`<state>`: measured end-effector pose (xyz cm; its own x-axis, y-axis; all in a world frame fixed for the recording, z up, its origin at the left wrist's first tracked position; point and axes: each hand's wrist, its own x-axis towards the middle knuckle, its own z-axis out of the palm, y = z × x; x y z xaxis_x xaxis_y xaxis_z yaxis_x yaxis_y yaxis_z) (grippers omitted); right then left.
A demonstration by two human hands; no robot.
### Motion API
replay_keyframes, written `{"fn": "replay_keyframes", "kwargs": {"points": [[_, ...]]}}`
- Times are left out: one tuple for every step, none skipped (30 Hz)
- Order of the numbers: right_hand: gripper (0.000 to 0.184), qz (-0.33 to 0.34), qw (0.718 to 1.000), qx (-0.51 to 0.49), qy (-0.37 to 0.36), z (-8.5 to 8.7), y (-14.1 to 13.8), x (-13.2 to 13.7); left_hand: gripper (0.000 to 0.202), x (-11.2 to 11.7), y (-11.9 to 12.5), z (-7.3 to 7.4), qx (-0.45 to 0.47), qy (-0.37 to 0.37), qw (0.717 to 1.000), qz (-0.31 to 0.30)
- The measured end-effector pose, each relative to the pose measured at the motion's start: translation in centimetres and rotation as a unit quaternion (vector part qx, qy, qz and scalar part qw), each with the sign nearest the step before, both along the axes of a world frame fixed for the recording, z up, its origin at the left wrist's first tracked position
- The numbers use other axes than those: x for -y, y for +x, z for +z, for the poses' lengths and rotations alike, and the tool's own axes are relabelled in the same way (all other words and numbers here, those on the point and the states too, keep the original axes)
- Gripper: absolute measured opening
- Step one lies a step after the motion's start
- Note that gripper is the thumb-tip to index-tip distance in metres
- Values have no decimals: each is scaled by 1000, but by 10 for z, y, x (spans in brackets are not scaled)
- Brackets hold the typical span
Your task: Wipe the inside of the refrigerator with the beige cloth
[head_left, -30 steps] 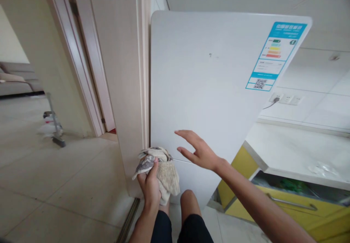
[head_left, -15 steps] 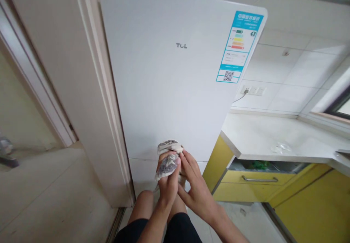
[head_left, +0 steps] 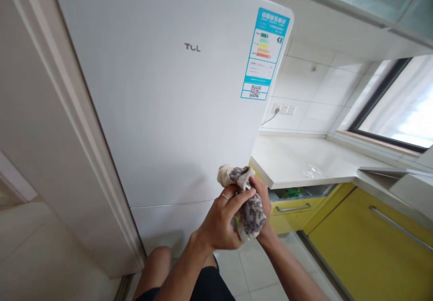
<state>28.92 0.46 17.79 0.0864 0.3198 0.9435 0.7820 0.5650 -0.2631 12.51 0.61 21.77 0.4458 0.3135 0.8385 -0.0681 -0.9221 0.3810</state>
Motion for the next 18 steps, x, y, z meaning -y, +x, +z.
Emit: {"fn": "replay_keyframes", "kwargs": {"points": [[44, -6, 1000, 3, 15, 4, 10, -4, 75, -1, 4, 3, -6, 9, 1000, 4], [42, -17, 999, 6, 30, 8, 20, -9, 73, -1, 7, 4, -14, 19, 1000, 11], [41, -33, 998, 10, 45, 12, 33, -14, 72, -1, 9, 3, -22, 26, 999, 22], [40, -50, 997, 14, 57, 16, 47, -21, 70, -1, 9, 1, -30, 29, 998, 36], [39, -72, 995, 20, 66, 20, 62, -28, 67, -1, 8, -4, -38, 27, 998, 53], [40, -95, 992, 31, 74, 24, 79, -35, 64, -1, 6, -10, -46, 18, 996, 71], [41, -123, 988, 45, 79, 28, 97, -43, 62, -2, 2, -19, -54, 5, 995, 89], [41, -155, 982, 68, 81, 31, 116, -52, 59, -3, -4, -30, -62, -13, 992, 109], [40, -187, 975, 94, 74, 34, 135, -60, 56, -4, -9, -42, -69, -34, 989, 130], [38, -217, 967, 121, 61, 36, 154, -68, 54, -7, -16, -56, -79, -58, 984, 151], [37, -244, 958, 144, 37, 37, 171, -75, 51, -9, -23, -72, -89, -89, 976, 179], [38, -267, 950, 163, 4, 37, 187, -82, 49, -11, -31, -88, -100, -117, 967, 205], [41, -285, 941, 180, -38, 35, 201, -89, 47, -13, -39, -104, -109, -141, 957, 228], [44, -297, 931, 194, -90, 31, 212, -94, 45, -14, -47, -121, -119, -160, 949, 246], [48, -303, 918, 205, -152, 26, 221, -100, 44, -14, -56, -138, -130, -184, 938, 263], [50, -302, 903, 215, -218, 20, 228, -105, 44, -14, -67, -154, -143, -206, 927, 278], [51, -297, 886, 222, -279, 13, 233, -109, 45, -13, -78, -169, -163, -227, 915, 292], [51, -290, 871, 225, -326, 6, 237, -114, 45, -12, -89, -183, -181, -244, 900, 313]]}}
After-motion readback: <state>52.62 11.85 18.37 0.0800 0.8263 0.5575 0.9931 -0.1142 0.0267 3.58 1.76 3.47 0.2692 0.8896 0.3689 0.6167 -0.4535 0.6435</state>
